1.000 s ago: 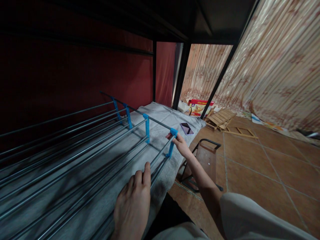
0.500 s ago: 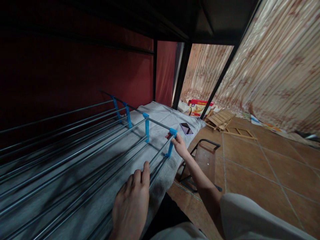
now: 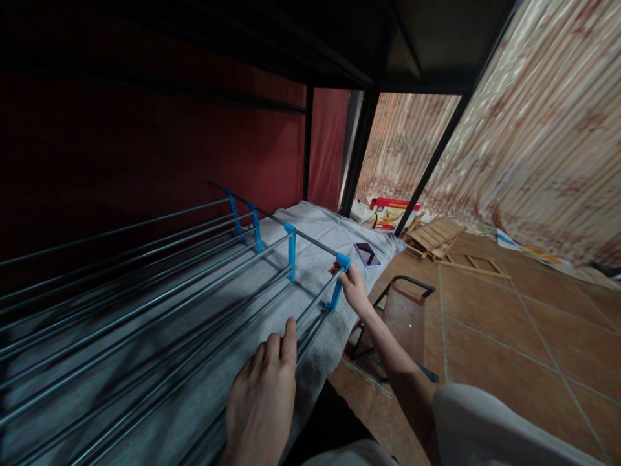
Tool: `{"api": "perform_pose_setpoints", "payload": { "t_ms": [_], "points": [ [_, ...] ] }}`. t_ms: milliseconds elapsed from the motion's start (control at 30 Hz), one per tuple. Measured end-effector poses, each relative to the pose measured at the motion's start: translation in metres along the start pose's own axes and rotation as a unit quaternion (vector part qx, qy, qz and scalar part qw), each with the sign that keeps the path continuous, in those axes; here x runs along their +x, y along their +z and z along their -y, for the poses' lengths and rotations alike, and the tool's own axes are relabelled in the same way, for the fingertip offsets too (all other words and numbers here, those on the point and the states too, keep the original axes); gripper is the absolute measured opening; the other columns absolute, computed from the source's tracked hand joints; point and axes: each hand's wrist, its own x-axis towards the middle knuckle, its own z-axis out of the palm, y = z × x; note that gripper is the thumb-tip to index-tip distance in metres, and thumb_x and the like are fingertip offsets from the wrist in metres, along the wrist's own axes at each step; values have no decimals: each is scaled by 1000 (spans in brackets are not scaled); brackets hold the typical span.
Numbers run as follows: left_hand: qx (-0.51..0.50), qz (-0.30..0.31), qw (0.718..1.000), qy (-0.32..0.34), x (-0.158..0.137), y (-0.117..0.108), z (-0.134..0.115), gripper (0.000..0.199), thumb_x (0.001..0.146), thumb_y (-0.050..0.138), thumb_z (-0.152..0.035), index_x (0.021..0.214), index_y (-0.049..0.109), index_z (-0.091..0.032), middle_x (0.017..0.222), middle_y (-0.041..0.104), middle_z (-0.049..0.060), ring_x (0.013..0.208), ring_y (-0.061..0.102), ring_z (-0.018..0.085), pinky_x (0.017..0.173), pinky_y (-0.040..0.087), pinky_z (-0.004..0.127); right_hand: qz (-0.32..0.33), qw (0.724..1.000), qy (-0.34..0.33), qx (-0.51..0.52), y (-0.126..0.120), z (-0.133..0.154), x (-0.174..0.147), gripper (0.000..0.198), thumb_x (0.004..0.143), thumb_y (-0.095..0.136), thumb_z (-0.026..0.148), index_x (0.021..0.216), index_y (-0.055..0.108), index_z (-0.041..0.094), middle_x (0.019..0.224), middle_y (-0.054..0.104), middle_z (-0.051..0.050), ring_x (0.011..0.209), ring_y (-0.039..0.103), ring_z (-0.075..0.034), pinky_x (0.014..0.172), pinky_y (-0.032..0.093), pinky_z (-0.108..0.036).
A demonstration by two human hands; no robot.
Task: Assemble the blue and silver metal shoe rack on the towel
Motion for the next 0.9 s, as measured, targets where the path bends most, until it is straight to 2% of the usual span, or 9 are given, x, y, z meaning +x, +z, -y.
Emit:
{"api": "perform_pose_setpoints", "payload": {
  "t_ms": [267,467,667,900],
  "points": [
    [-5,-12,1000,-2,0,5,2,48,96,45,-6,141,56,-19,104,72,7,83,69,17,69,53,29,-8,1000,6,15,0,-3,-2,29,90,59,44,110,61,23,103,71,-7,100,67,-24,98,51,-44],
    [-19,-27,999,0,-2,9,3,49,96,45,-5,141,55,-18,108,73,8,85,70,17,70,53,31,22,1000,8,9,-2,-5,-1,30,91,57,45,113,59,24,106,70,-7,101,68,-23,97,51,-43],
    [-34,3,999,-8,-4,10,3,49,96,45,-5,142,55,-18,109,73,8,86,70,17,72,55,31,42,999,4,-3,-7,-8,-1,33,89,59,39,118,57,23,108,69,-7,104,66,-23,100,49,-44],
    [-44,36,998,-9,-3,18,4,49,97,41,-6,144,52,-17,118,71,10,91,70,18,76,55,31,77,996,43,-17,-16,-6,-7,46,82,58,27,127,55,23,126,65,-9,116,62,-24,101,49,-43]
  ]
}}
